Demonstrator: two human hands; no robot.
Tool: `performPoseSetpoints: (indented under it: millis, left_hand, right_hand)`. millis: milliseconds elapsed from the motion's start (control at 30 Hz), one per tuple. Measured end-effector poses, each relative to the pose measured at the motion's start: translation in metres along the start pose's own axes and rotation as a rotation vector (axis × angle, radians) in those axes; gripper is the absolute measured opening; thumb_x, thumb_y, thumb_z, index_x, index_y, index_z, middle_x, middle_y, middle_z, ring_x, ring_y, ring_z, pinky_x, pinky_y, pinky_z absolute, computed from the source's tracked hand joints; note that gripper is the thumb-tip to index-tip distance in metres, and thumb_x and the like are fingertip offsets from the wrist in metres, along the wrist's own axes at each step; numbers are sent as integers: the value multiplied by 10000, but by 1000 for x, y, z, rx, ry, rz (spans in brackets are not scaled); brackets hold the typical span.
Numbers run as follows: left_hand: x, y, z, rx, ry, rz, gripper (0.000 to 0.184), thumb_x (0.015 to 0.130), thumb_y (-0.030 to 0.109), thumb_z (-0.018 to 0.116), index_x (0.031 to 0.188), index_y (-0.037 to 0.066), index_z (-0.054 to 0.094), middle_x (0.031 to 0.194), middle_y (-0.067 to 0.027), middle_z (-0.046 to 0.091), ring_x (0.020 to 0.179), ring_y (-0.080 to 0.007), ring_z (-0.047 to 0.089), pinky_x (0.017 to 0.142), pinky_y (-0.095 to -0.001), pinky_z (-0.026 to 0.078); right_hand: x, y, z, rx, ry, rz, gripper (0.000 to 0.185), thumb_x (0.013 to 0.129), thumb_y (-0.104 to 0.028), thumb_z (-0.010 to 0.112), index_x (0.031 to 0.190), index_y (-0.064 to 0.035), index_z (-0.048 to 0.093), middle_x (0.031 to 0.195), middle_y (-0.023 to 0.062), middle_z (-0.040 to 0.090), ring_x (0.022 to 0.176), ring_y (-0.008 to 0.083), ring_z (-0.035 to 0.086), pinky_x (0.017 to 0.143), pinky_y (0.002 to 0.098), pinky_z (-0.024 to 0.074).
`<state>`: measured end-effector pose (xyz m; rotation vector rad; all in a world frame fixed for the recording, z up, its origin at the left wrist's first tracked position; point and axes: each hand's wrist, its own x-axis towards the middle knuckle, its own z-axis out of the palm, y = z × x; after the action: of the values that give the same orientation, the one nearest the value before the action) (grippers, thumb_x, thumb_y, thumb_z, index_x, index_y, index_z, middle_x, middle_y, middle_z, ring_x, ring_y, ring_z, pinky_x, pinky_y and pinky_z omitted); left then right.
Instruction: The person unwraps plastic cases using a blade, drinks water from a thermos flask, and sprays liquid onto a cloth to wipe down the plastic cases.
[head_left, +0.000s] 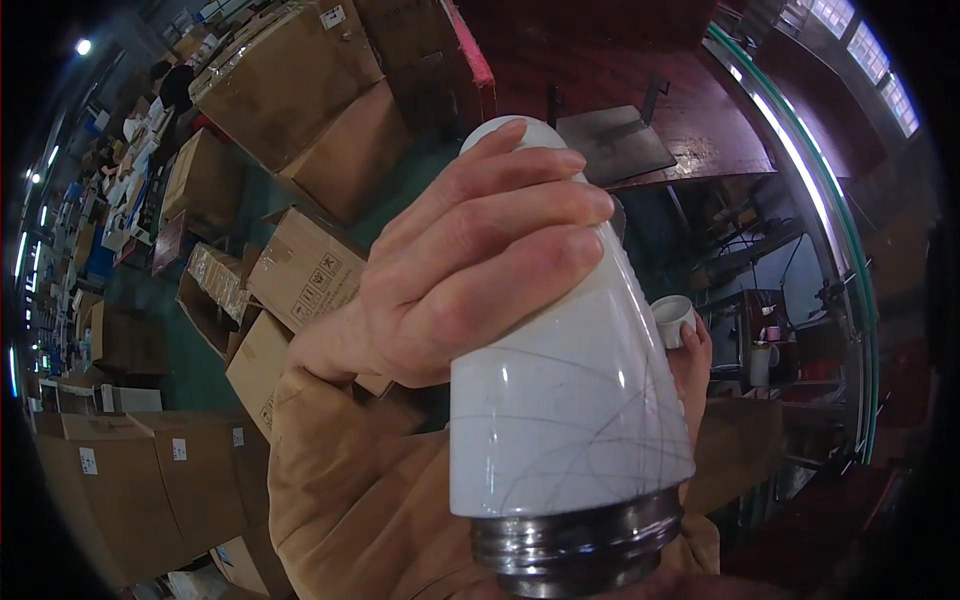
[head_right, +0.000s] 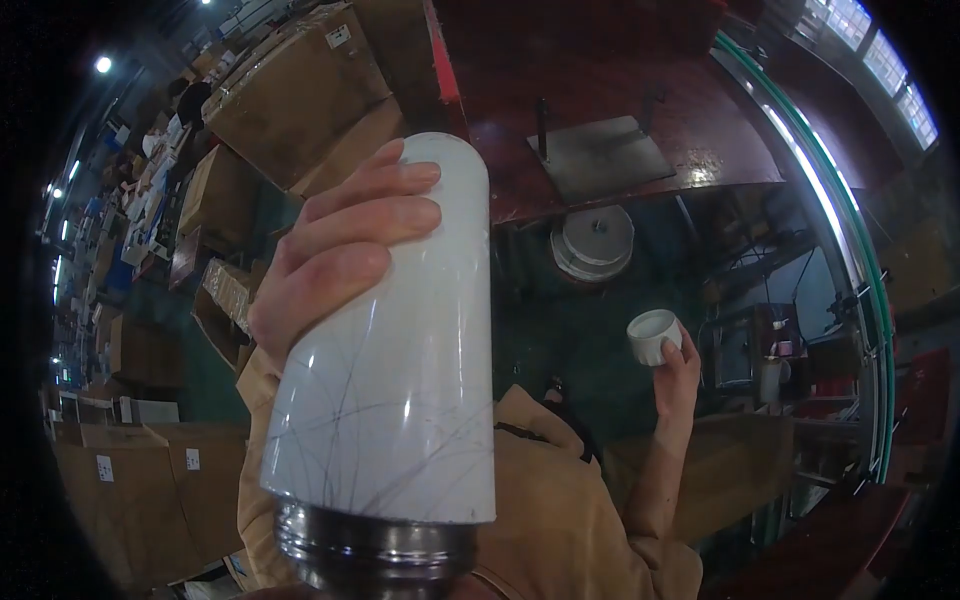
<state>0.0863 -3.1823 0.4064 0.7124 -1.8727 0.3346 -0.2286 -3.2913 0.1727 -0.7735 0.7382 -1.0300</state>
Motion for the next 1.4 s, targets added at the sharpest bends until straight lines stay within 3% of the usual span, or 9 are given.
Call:
performPoseSetpoints:
  millis: [500,600,667,833,1033,1400]
  left_hand:
    - [-10,0,-5,-5,16,-61,255,804,135,572,987,16,440,976,-221,564,944,-380,556,901,-532,385]
    - [-24,-3,2,-107,54,-77,429,682,72,671,1056,-41,495,970,-189,581,885,-321,586,818,-440,459]
    - [-33,-4,5,-208,49,-170,457,679,67,676,1074,-57,481,1005,-207,559,912,-318,573,806,-412,467]
    - [-50,-5,12,-289,92,-291,514,662,74,693,1095,-75,459,1040,-223,539,950,-314,555,808,-373,468]
    - [-50,1,11,-191,57,-303,468,678,80,684,1069,-68,472,999,-216,561,920,-317,567,819,-408,462]
    - [-36,15,17,-102,101,-124,393,684,76,675,1020,-36,505,948,-187,595,870,-333,592,839,-460,447]
  right_hand:
    - [-1,2,-11,-8,-10,-43,562,766,-138,612,1223,79,368,1154,145,492,1089,235,477,946,353,370]
    - [-2,1,-9,2,-11,-3,563,770,-142,610,1224,81,364,1157,142,487,1090,229,474,948,349,364]
    - [-7,5,-5,-25,107,-9,564,774,-151,606,1227,80,361,1155,142,486,1087,227,475,951,345,359]
    - [-11,1,-3,-37,38,-54,561,782,-150,597,1231,85,357,1157,148,487,1091,230,474,950,347,361]
    - [-9,2,-7,-17,9,-45,541,782,-134,590,1225,80,366,1146,136,496,1078,230,482,950,347,360]
    - [-15,2,-16,-5,9,-22,549,767,-112,598,1231,70,366,1158,136,486,1097,233,469,957,361,357]
